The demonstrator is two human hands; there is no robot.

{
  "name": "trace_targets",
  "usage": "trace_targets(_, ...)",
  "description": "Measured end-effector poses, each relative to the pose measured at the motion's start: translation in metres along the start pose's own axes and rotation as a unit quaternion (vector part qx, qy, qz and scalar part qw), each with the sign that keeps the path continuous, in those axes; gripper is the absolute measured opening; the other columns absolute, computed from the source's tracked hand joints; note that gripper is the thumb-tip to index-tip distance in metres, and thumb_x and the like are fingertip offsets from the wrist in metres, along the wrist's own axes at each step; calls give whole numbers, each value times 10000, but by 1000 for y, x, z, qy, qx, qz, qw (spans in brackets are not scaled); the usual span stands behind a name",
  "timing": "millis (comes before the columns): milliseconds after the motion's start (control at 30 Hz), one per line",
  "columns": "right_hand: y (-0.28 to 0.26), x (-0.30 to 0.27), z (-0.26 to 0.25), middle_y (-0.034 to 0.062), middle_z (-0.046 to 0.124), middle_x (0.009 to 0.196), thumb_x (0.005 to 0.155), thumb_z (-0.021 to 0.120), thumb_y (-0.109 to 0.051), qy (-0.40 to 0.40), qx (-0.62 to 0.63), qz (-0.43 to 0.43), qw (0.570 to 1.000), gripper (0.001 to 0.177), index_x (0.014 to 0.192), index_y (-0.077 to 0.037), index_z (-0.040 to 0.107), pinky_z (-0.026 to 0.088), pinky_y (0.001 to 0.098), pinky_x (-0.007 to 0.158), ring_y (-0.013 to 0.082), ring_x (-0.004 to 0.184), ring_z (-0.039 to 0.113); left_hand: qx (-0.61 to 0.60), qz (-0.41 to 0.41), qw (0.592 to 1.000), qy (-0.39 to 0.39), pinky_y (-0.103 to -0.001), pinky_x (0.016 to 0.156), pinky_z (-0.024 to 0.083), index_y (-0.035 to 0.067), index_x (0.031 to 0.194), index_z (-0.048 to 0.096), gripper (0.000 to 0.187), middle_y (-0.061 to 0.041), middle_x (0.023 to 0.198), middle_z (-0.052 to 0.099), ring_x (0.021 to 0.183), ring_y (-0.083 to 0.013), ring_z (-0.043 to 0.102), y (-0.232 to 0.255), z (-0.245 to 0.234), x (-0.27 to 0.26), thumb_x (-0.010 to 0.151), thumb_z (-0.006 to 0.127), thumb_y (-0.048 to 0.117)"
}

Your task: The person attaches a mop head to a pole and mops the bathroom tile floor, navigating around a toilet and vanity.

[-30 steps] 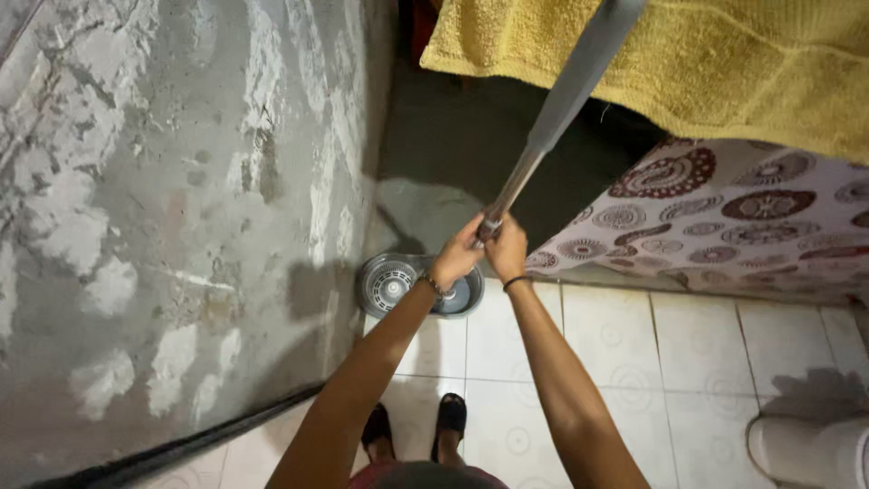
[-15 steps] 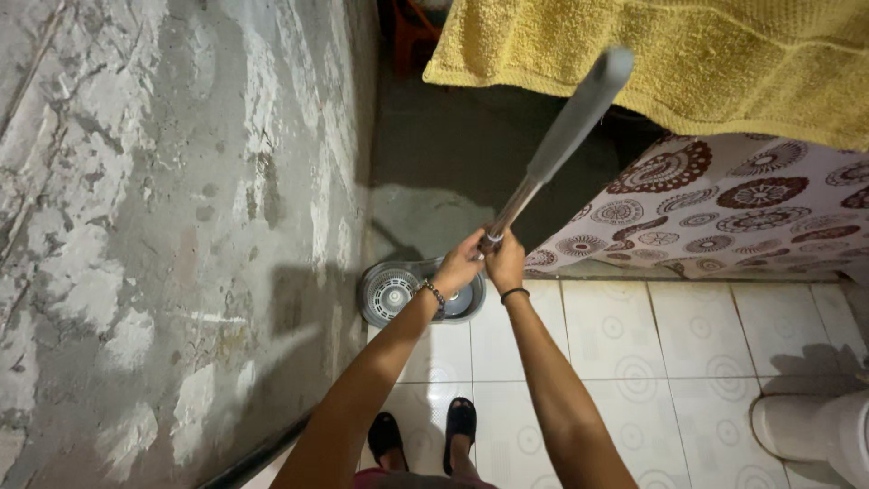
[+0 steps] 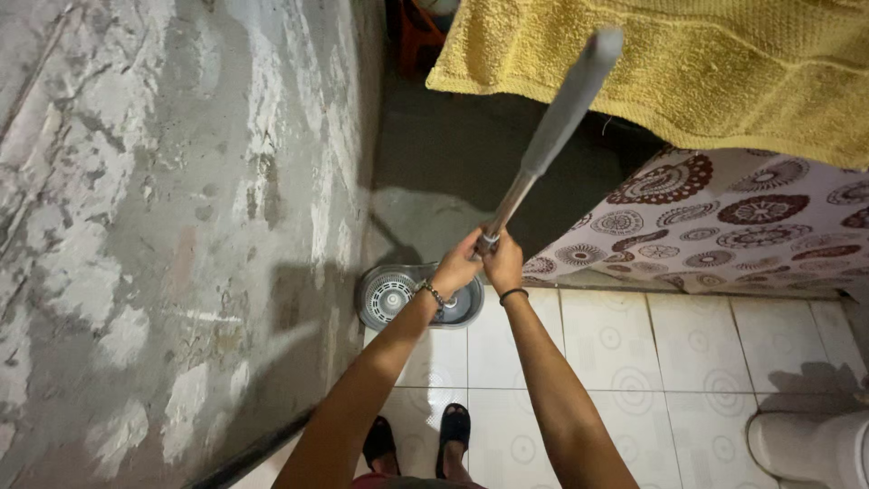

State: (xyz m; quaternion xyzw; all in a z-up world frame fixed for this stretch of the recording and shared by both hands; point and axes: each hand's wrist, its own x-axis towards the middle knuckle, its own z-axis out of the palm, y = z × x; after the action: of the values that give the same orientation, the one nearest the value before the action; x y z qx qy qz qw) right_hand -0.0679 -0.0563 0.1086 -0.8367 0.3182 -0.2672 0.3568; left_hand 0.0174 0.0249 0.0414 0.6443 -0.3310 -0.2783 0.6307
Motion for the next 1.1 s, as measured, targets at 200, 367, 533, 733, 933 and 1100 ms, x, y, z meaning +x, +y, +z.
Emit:
trace_targets(200, 16, 3, -3, 185, 760, 938, 845, 750, -81, 12, -9, -12, 1000, 342, 1176, -109, 671, 582, 415, 762, 332, 903, 765, 27, -37, 999, -17, -311, 979, 523, 148, 1553, 454, 739, -129, 1277, 709, 1171, -202, 669, 29, 0, -3, 848, 622, 0)
trace_targets(367, -35, 12, -39, 163, 762, 964, 854, 738, -63, 17, 64, -84, 994, 382, 1223, -122, 659, 588, 386, 755, 284, 907, 780, -9, -64, 998, -23, -356, 956, 488, 144, 1558, 440, 719, -136, 1333, 671, 1199, -273, 621, 123, -13, -14, 878, 586, -38)
trace_targets(533, -86, 16, -70, 155, 758, 914, 781, 816, -72, -2, 16, -98, 995, 462, 1214, -120, 661, 582, 385, 721, 280, 860, 769, -40, 149, 988, 18, -292, 1034, 500, 115, 1525, 482, 683, -107, 1372, 654, 1250, -161, 618, 137, -19, -15, 880, 556, -99)
trace_targets(733, -154, 21, -107, 128, 755, 879, 778, 812, -89, -33, 39, -169, 984, 380, 1132, -91, 672, 586, 376, 707, 270, 816, 778, -123, 116, 985, 20, -288, 929, 485, 142, 1609, 392, 761, -95, 1286, 634, 1079, -145, 594, 123, -37, -13, 895, 498, -97)
trace_targets(933, -233, 6, -137, 133, 724, 837, 751, 823, -114, -47, 16, -221, 974, 408, 1118, -66, 651, 558, 392, 688, 291, 775, 740, 26, 152, 983, 99, -359, 926, 540, 121, 1538, 451, 677, -138, 1259, 651, 1118, -238, 642, 119, -52, -50, 900, 642, -7)
trace_targets(1100, -272, -2, -137, 125, 714, 825, 760, 835, -114, -62, 16, -246, 967, 391, 1097, -59, 643, 549, 394, 681, 287, 757, 726, 169, 124, 948, 242, -411, 859, 562, 152, 1375, 577, 487, -109, 1163, 755, 1059, -292, 728, 143, -63, -65, 905, 704, 169)
